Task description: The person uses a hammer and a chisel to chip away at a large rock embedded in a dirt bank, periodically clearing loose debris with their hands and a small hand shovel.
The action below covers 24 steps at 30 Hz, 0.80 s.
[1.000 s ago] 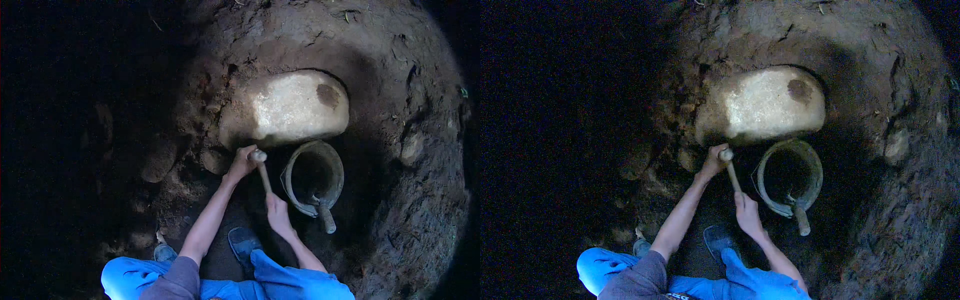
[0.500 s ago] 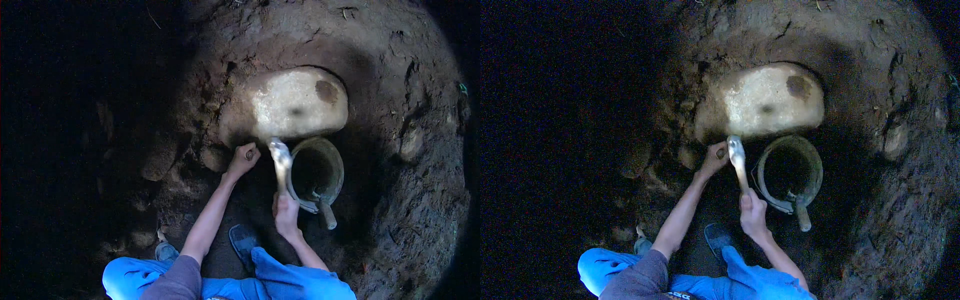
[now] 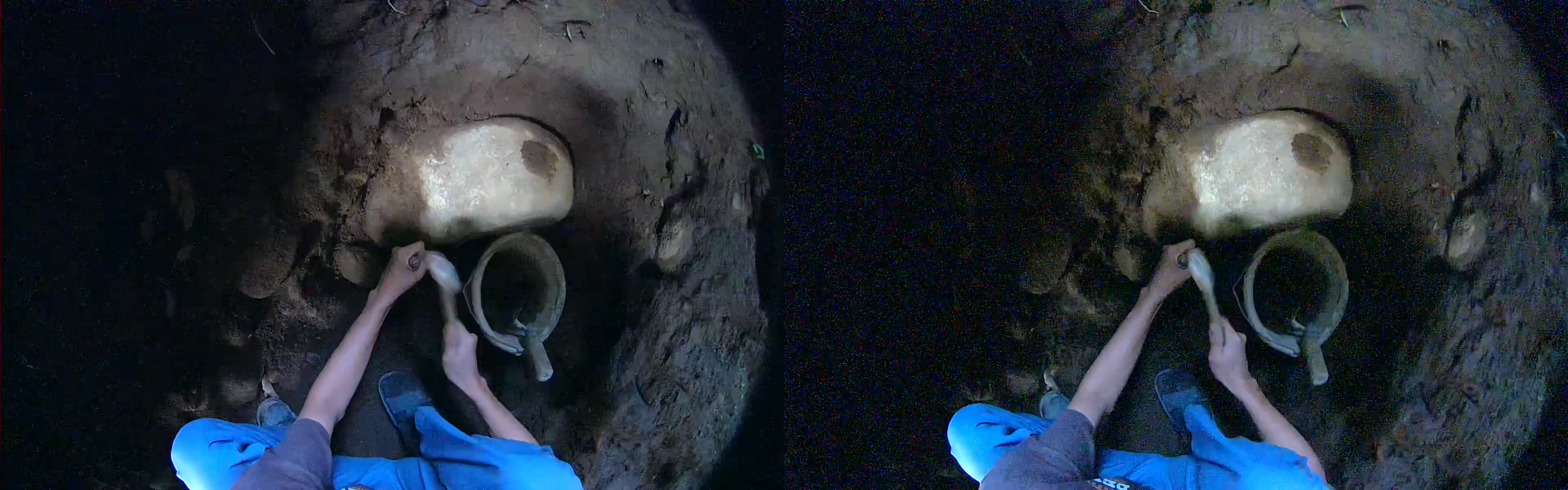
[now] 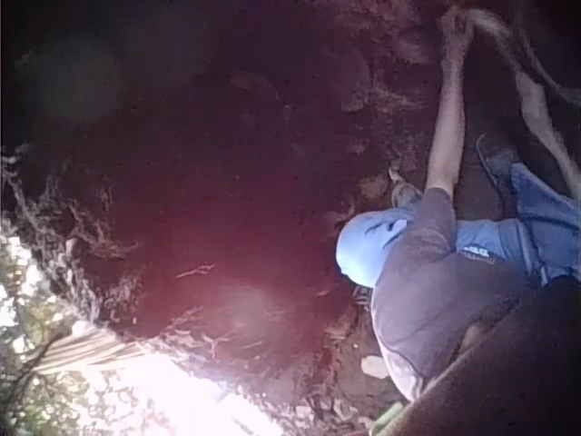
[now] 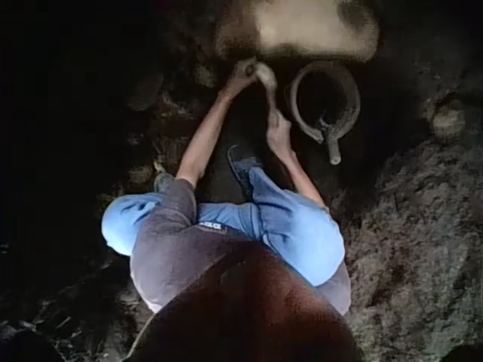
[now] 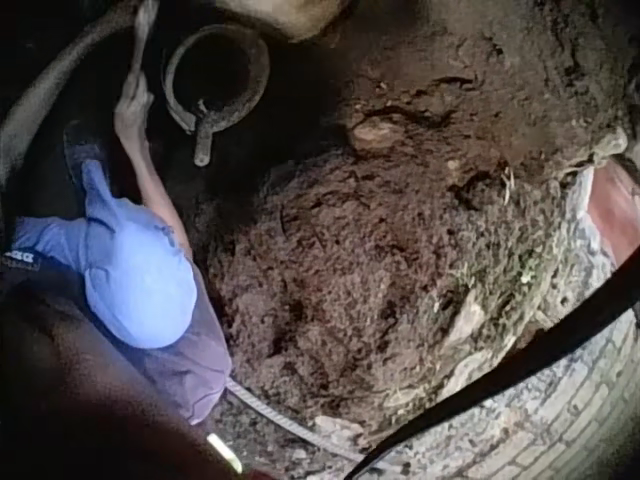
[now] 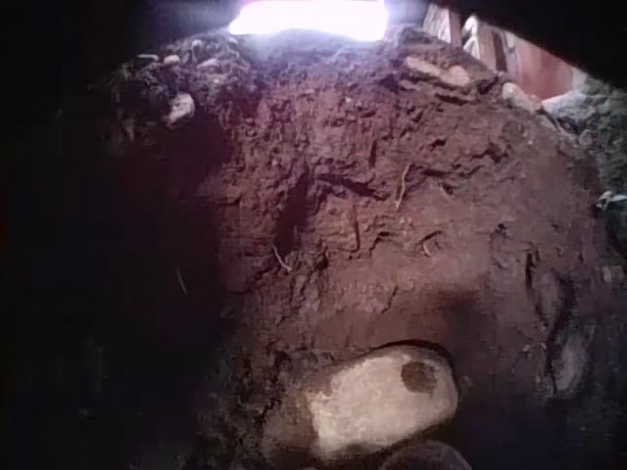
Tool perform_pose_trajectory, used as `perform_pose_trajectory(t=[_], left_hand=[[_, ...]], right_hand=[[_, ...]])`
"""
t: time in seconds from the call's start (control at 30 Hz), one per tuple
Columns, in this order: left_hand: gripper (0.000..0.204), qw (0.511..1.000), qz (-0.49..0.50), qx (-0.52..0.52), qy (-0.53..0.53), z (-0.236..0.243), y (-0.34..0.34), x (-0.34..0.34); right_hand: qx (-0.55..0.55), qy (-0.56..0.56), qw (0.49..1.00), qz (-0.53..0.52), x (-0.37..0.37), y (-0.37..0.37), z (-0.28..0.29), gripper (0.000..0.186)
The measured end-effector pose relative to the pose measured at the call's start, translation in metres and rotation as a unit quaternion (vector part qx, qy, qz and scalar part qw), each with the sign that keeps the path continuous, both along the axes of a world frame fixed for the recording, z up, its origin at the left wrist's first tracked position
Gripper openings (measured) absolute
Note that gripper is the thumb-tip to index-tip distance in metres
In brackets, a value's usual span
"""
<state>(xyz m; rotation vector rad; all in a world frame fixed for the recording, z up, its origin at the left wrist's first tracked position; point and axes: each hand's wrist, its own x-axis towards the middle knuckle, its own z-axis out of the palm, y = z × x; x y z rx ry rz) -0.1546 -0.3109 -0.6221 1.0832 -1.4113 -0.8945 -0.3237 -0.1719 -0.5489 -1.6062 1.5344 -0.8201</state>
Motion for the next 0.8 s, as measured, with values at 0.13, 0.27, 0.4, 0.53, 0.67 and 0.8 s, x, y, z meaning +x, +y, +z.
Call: perform_pose_trajectory(t=[0.13, 0.27, 0.4, 0.53, 0.67, 0.8], left_hand=[[0.019, 0.999, -0.004, 0.018, -0.036, 0.013, 0.002, 0.010], [0.019, 0.998, -0.022, 0.043, -0.043, 0.009, 0.002, -0.005], [0.022, 0.992, -0.056, 0.087, 0.074, 0.000, 0.009, -0.008], [0.027, 0.997, 0.005, 0.058, -0.044, 0.009, 0.015, 0.000], [0.023, 0.996, 0.006, 0.068, -0.061, 0.002, 0.022, -0.011], [0.018, 0.995, 0.014, -0.014, -0.097, 0.001, 0.021, -0.021]], right_hand=[[0.044, -0.067, 0.991, -0.103, 0.005, 0.002, 0.018, 0.034], [-0.094, -0.102, 0.988, -0.068, -0.006, 0.017, 0.003, 0.039], [0.059, 0.063, 0.996, 0.018, 0.004, 0.001, 0.017, 0.025], [-0.007, -0.092, 0.995, -0.049, 0.012, -0.007, 0.039, 0.049], [0.022, -0.260, 0.960, -0.104, 0.027, -0.017, 0.067, 0.063], [0.079, -0.344, 0.930, -0.104, 0.017, -0.008, 0.065, 0.049]])
